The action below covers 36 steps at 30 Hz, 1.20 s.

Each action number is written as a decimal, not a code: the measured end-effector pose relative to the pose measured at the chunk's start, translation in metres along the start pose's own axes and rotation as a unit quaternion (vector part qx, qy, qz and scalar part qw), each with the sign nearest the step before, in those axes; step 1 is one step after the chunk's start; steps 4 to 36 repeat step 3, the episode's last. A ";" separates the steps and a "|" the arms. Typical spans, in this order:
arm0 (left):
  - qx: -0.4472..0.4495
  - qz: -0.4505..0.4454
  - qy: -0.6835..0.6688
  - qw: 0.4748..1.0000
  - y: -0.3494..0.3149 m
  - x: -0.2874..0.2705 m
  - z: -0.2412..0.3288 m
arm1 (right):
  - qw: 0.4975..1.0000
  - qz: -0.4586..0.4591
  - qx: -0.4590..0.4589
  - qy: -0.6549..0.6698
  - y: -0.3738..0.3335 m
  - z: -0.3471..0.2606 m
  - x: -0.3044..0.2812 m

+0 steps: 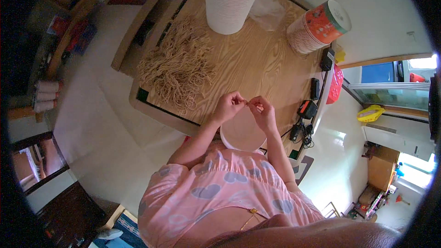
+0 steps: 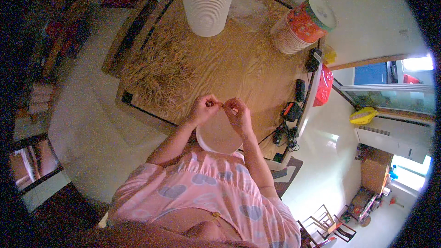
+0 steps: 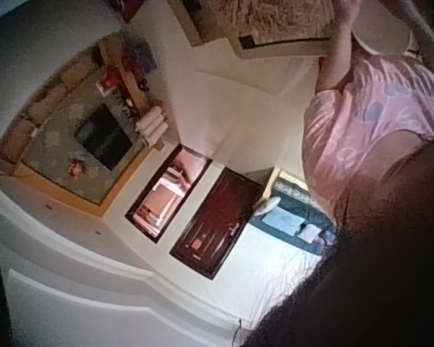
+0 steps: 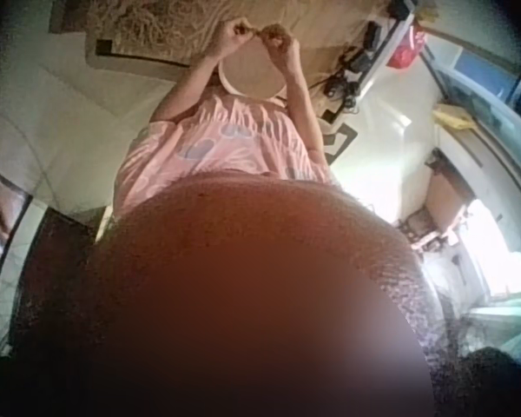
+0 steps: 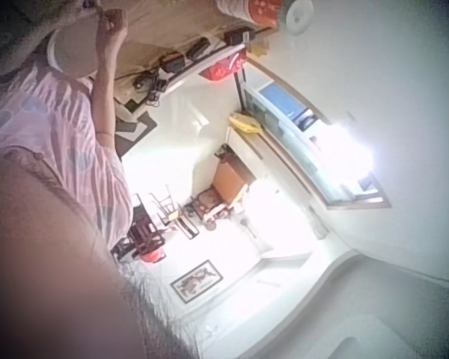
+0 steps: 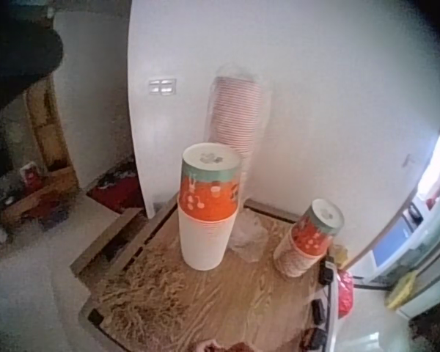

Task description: Packaging shredded material into paper cups.

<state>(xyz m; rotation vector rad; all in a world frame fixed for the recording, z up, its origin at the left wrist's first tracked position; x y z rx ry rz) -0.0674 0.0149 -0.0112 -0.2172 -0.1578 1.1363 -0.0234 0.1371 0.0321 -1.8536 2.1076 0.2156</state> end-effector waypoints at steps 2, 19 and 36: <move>-0.036 -0.026 -0.082 0.996 0.002 0.003 -0.005 | 0.999 0.015 0.010 0.043 -0.001 -0.001 -0.003; -0.038 -0.032 -0.128 0.990 0.004 0.003 -0.006 | 1.000 0.008 -0.005 0.008 0.000 -0.002 -0.004; -0.038 -0.032 -0.128 0.990 0.004 0.003 -0.006 | 1.000 0.008 -0.005 0.008 0.000 -0.002 -0.004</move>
Point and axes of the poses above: each hand's wrist, its own y-axis towards the middle knuckle, its own x-axis out of the palm, z = x × y, the point moved 9 cm from there along y, towards the middle knuckle, and after that the axes turned 4 degrees about -x, right-handed, at the moved point
